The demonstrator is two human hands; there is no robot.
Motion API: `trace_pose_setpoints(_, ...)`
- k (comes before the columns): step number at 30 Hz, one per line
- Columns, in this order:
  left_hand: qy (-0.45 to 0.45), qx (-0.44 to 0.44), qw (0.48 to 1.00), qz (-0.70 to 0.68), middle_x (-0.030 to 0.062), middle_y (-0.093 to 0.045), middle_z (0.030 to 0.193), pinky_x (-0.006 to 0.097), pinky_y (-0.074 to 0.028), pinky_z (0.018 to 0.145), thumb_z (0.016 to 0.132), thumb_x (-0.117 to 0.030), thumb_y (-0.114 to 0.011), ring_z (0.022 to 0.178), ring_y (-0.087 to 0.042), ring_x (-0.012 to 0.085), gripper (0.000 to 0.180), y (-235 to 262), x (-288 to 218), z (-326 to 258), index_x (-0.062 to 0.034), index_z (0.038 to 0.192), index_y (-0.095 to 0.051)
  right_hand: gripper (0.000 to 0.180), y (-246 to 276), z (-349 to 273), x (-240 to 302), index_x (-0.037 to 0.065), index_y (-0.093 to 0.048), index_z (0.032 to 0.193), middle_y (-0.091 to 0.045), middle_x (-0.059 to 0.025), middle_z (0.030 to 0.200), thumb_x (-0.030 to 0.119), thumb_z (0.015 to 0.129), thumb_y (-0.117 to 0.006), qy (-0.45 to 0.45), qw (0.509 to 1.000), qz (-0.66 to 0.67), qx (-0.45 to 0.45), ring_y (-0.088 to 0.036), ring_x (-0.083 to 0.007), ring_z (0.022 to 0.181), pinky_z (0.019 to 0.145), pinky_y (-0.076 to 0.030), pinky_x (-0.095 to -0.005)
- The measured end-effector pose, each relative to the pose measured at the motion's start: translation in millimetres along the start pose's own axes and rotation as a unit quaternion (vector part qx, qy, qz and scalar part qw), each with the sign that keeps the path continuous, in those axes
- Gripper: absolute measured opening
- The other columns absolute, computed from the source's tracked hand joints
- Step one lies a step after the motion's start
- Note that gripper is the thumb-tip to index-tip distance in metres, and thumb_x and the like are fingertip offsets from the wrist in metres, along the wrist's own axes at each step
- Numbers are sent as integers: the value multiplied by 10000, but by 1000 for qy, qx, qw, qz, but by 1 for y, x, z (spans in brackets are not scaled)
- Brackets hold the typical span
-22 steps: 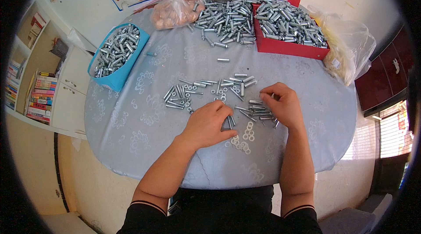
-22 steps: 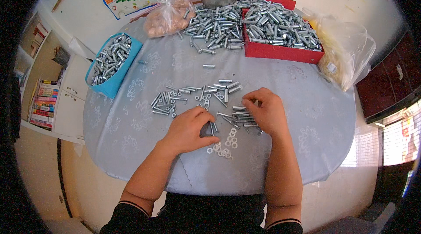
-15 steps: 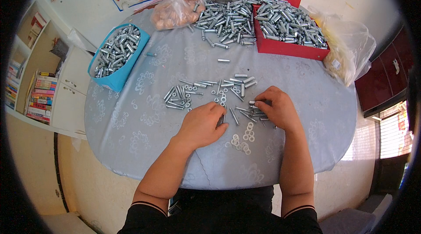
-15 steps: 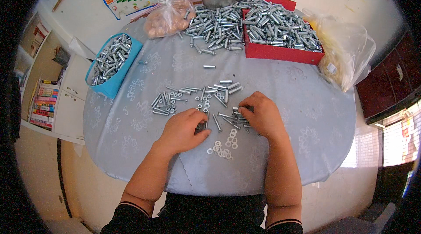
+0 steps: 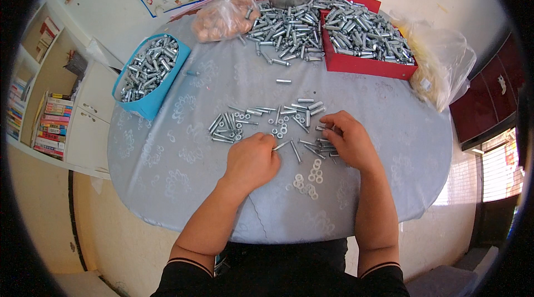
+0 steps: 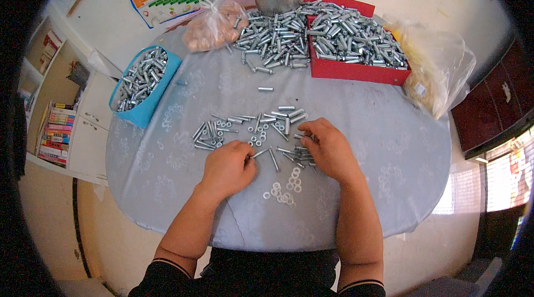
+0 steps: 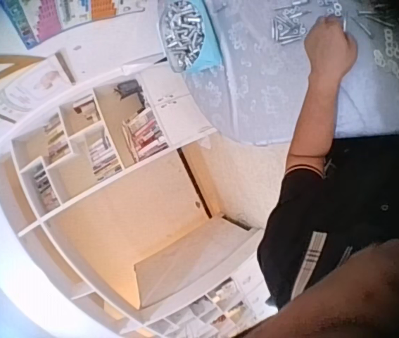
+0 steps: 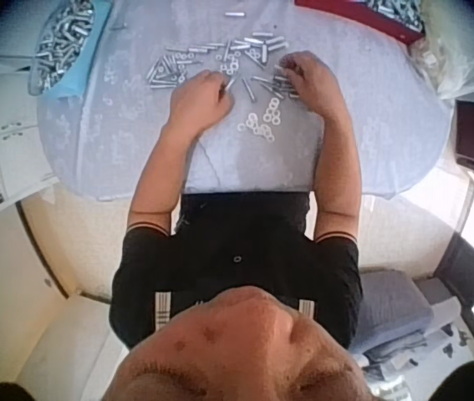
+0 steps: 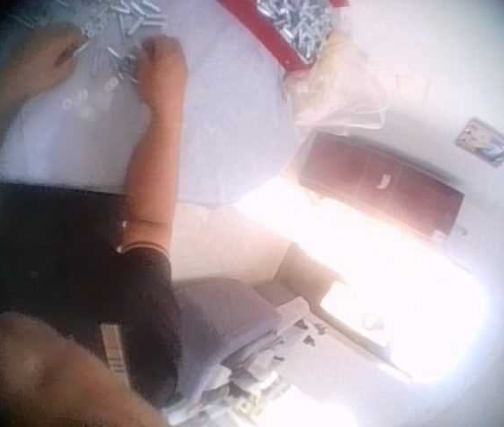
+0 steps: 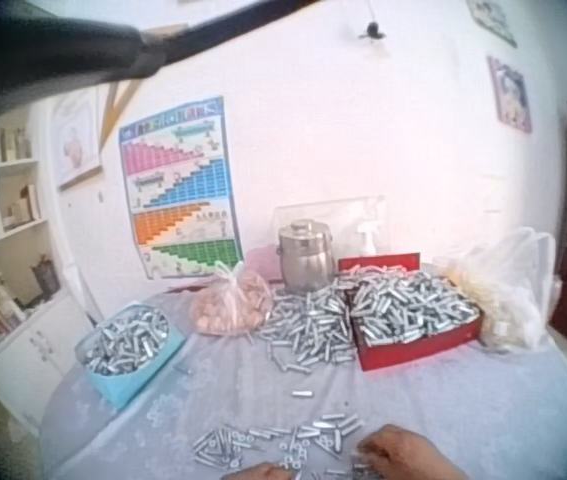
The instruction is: The person sits at a table and repeatedly picks up metal bolts and white washers. They thread the washers onto the bolts by hand and place the assembled units into a blue container.
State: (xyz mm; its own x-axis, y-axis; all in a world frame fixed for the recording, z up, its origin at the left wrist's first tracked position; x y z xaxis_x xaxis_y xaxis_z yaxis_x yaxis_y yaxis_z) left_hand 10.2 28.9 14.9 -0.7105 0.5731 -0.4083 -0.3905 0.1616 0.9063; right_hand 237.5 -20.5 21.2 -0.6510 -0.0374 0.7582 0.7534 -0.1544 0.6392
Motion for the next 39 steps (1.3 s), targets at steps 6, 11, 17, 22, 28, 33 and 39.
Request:
trace_pose_setpoints(6,27,-76,996,-33,129,-649,833,412,-503,633,759,-137,-626,734,-639,307,123,3,14,2,-52,846,-645,178,-3,2,10,20,-662,998,-614,-139,948,28,819,-658,96,994,10,-45,-605,-323,897,806,-492,-375)
trace_pose_setpoints(11,0,-133,986,-100,115,-643,793,382,-503,609,745,-112,-650,679,-638,272,141,8,12,4,-48,871,-645,160,-18,1,17,39,-669,978,-611,-130,948,36,819,-667,126,991,18,-43,-613,-316,884,779,-507,-374)
trace_pose_setpoints(17,-50,-163,977,-128,105,-636,779,346,-510,605,734,-77,-664,666,-635,254,149,7,3,2,-30,872,-635,165,-22,0,22,47,-672,979,-609,-127,943,40,814,-675,136,990,10,-45,-618,-317,870,758,-515,-382)
trace_pose_setpoints(22,-51,-163,978,-121,106,-635,779,354,-506,600,734,-78,-662,667,-635,256,145,6,3,2,-32,868,-634,165,-22,0,23,44,-672,980,-609,-128,940,44,816,-675,136,990,16,-39,-619,-317,878,758,-515,-383)
trace_pose_setpoints(28,-64,-159,979,-114,107,-628,776,353,-501,596,735,-71,-663,664,-627,258,139,3,2,3,-34,866,-635,172,-26,0,22,38,-670,985,-613,-132,946,30,813,-671,142,989,26,-21,-617,-321,880,764,-514,-384)
trace_pose_setpoints(33,-59,-135,970,-194,98,-616,762,320,-496,603,756,-69,-687,665,-623,223,155,-1,-1,3,-30,901,-646,218,-27,0,27,31,-668,1009,-645,-127,952,-11,795,-680,165,985,50,-18,-635,-290,897,768,-520,-369)
trace_pose_setpoints(39,25,-88,884,-459,46,-652,832,264,-508,627,844,-39,-679,721,-618,107,189,-11,1,5,-10,1029,-658,186,-32,-1,12,-14,-668,1011,-686,-68,940,-1,829,-705,-15,947,320,-27,-644,-128,838,722,-520,-266)
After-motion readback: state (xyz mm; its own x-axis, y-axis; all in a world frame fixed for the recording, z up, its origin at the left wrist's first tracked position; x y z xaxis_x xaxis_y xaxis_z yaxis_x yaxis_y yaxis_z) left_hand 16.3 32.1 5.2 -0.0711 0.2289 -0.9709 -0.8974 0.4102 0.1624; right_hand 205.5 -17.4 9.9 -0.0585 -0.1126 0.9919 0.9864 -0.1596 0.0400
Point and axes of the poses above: each hand's wrist, its own z-axis towards the middle knuckle, its own y-axis out of the back of the hand, x = y × z, the point moved 3 cm from there along z, towards the middle knuckle
